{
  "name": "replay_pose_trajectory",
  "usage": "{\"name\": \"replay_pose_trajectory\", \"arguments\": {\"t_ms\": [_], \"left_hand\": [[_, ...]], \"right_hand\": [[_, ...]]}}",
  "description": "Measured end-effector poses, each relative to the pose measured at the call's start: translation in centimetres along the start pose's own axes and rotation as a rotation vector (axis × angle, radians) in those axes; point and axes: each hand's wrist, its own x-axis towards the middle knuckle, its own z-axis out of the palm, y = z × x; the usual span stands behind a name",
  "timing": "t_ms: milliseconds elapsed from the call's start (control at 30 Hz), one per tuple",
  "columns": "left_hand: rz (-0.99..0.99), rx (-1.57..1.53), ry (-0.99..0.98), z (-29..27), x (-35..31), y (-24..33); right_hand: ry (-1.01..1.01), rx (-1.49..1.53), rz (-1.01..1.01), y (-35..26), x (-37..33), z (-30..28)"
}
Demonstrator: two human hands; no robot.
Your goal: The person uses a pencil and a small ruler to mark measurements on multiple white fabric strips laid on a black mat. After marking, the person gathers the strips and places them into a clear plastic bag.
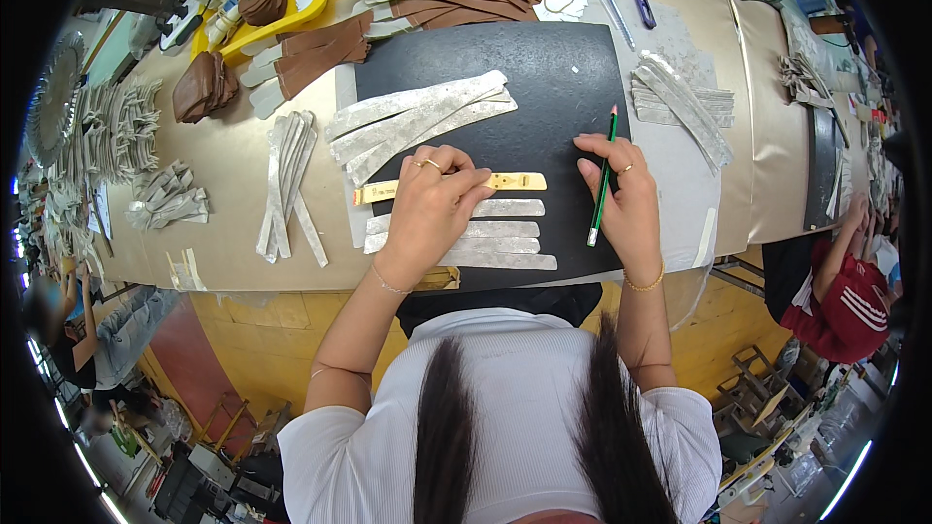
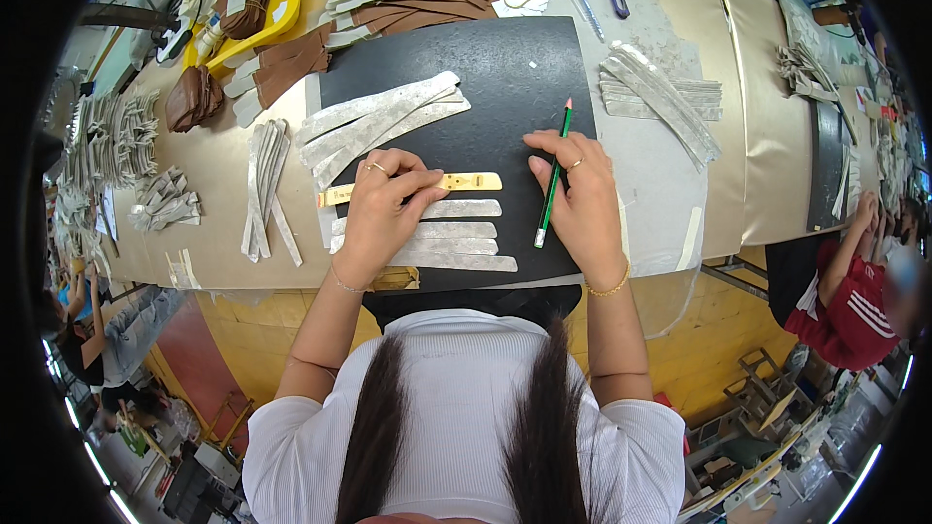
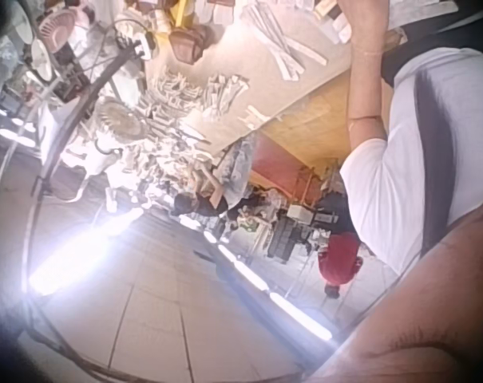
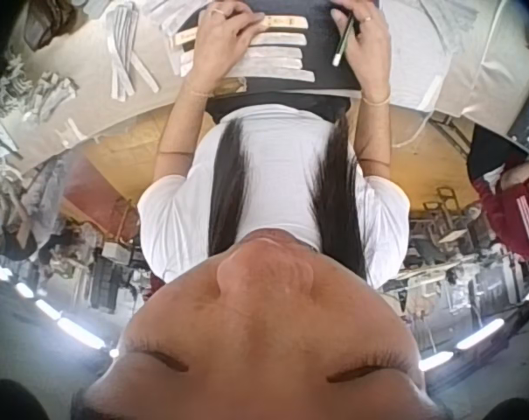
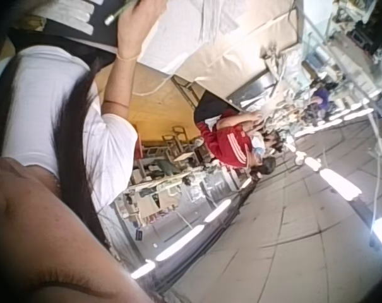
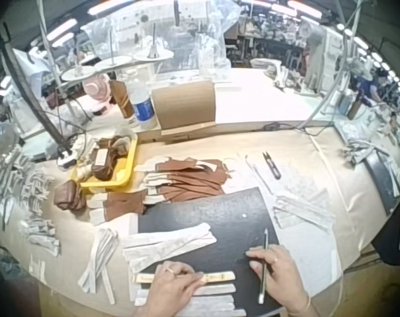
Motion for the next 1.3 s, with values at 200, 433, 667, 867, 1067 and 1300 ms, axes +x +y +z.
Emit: {"name": "replay_pose_trajectory", "arguments": {"t_ms": [200,433,667,867,1067,1300], "left_hand": [[-0.018,-0.001,-0.001,0.0,0.0,0.2],[-0.035,-0.009,-0.006,0.1,0.2,0.1],[-0.010,0.005,0.009,0.4,0.1,0.0],[0.005,0.022,0.013,0.5,0.1,-0.1],[-0.005,0.029,-0.008,0.4,0.0,-0.1],[-0.001,0.003,0.000,0.5,0.0,0.0]], "right_hand": [[0.024,0.187,-0.015,-0.9,0.0,0.9],[-0.128,0.413,-0.003,-2.6,-0.6,2.8],[-0.108,0.215,-0.085,-3.2,0.2,4.2],[-0.076,0.111,-0.176,-3.5,0.5,4.7],[-0.224,0.001,-0.175,-4.2,1.0,4.0],[-0.016,0.385,-0.259,-3.1,3.5,3.8]]}}
